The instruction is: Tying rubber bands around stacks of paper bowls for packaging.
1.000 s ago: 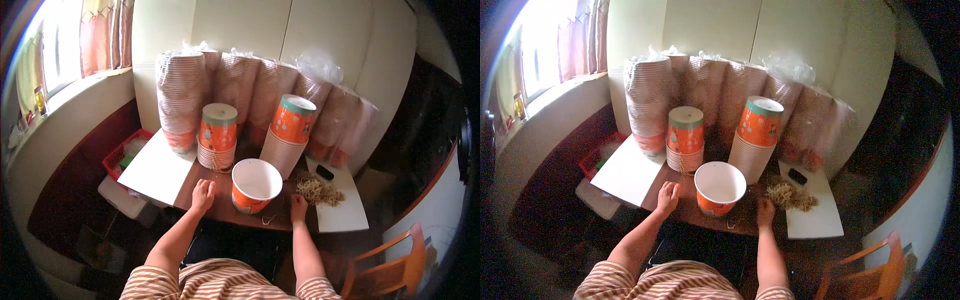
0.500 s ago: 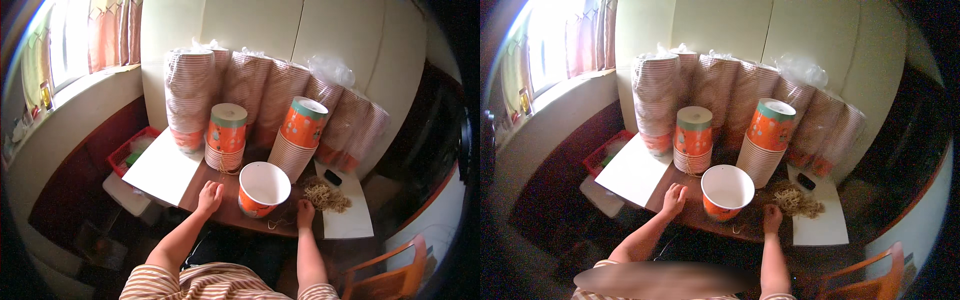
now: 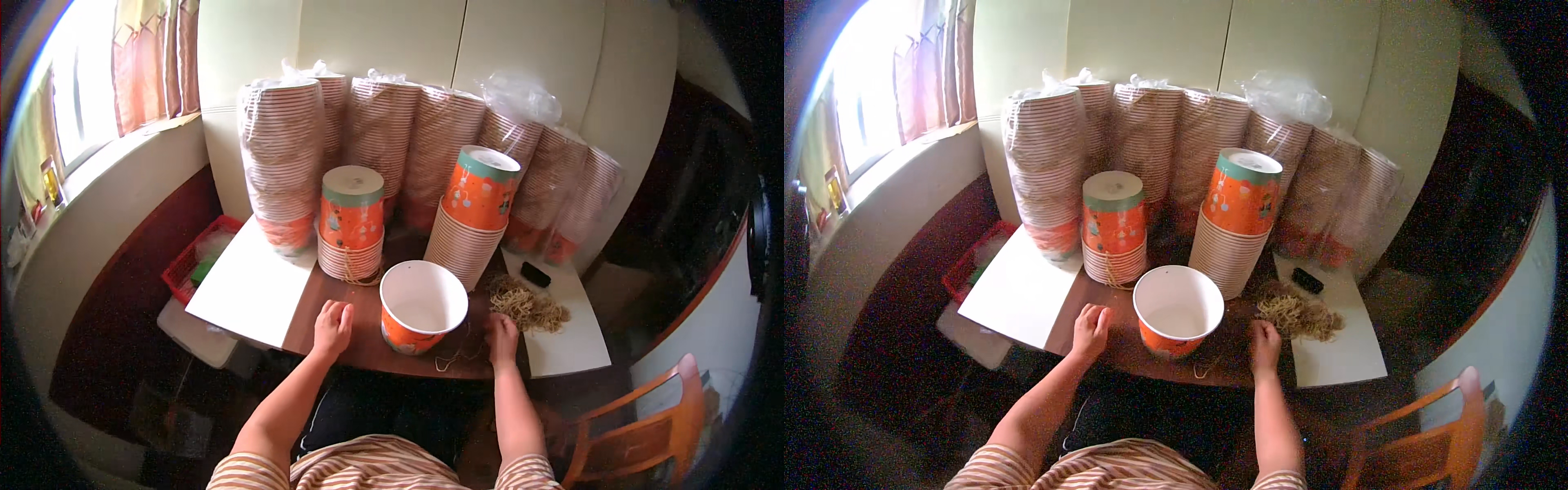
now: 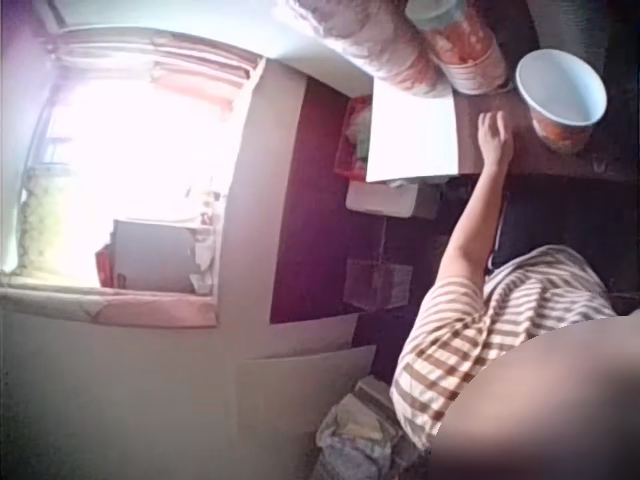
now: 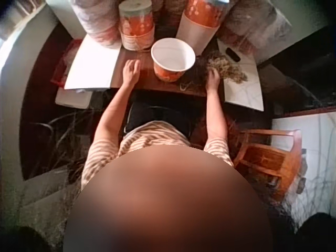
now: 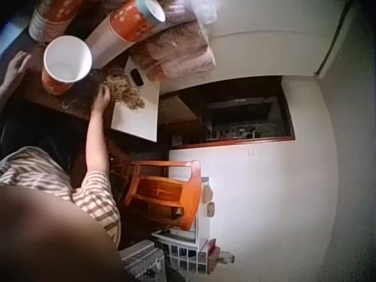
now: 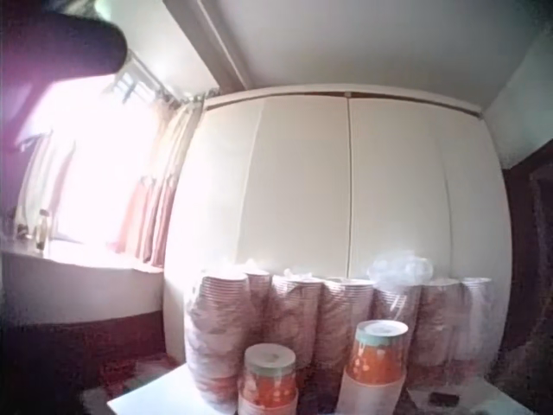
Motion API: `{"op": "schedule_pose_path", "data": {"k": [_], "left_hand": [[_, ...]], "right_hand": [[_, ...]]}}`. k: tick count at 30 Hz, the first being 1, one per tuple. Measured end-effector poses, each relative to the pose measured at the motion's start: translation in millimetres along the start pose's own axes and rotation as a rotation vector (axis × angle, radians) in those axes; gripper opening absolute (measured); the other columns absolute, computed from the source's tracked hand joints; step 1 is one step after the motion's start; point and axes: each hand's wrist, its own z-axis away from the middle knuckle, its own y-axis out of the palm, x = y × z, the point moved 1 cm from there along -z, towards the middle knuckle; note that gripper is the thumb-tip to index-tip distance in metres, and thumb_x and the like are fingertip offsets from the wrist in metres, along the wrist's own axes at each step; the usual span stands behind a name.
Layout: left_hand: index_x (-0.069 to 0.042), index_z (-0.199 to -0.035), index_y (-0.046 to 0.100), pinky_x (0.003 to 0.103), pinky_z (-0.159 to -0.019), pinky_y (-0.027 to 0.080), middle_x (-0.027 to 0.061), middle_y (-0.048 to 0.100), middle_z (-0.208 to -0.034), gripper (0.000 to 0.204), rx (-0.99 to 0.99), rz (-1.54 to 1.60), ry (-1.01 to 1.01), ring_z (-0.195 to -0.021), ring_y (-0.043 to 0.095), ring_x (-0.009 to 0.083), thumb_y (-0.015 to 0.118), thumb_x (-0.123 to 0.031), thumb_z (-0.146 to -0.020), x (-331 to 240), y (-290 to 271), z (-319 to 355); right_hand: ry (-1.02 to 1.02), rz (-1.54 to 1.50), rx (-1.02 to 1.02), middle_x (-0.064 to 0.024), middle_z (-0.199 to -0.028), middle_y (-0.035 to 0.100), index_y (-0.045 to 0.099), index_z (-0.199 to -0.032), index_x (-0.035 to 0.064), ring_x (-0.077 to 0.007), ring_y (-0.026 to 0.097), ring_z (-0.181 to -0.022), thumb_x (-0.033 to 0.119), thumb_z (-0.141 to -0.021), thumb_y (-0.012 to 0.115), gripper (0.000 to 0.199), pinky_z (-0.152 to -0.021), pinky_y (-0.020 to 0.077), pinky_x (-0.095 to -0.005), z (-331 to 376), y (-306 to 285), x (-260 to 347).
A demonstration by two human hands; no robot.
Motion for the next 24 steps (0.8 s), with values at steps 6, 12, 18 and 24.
{"op": "schedule_pose_path", "data": {"k": [6,12,18,24], "left_hand": [[0.002,-0.087,0.061,0.030,-0.068,0.045,0.0106,0.057,-0.077,0.018,0.045,0.104,0.006,-0.074,0.055,0.0212,0.054,-0.014,-0.088,-0.1,-6.6,-4.2],[0.002,-0.094,0.062,0.024,-0.063,0.044,0.0049,0.056,-0.082,0.022,0.225,0.392,-0.129,-0.071,0.053,0.0100,0.062,-0.018,-0.084,-16.9,15.7,-65.9],[0.003,-0.105,0.060,0.025,-0.064,0.047,0.0079,0.061,-0.079,0.032,0.500,0.238,-0.022,-0.072,0.058,0.0123,0.065,-0.015,-0.078,-42.2,41.6,-114.7],[0.005,-0.105,0.059,0.024,-0.071,0.047,0.0061,0.063,-0.086,0.029,0.584,0.399,-0.203,-0.078,0.059,0.0106,0.056,-0.005,-0.077,-58.9,27.0,-86.9]], "right_hand": [[-0.165,-0.163,0.290,0.0029,-0.071,0.055,0.061,-0.090,0.0047,-0.0033,0.044,-0.056,0.020,-0.085,0.061,0.016,-0.049,0.0350,-0.0173,18.6,30.1,162.6],[-0.400,0.218,0.658,-0.0010,-0.076,0.061,0.062,-0.087,-0.0023,-0.0068,0.055,-0.069,0.011,-0.084,0.061,0.014,-0.063,0.0459,-0.0225,11.4,86.4,211.4],[-0.265,0.224,0.706,-0.0006,-0.075,0.061,0.062,-0.085,-0.0016,-0.0057,0.054,-0.069,0.010,-0.083,0.062,0.012,-0.063,0.0463,-0.0229,3.4,118.3,188.7],[-0.302,0.290,0.713,-0.0078,-0.072,0.065,0.062,-0.079,-0.0020,-0.0114,0.059,-0.066,0.012,-0.081,0.061,0.014,-0.062,0.0481,-0.0278,2.8,127.5,178.5]]}}
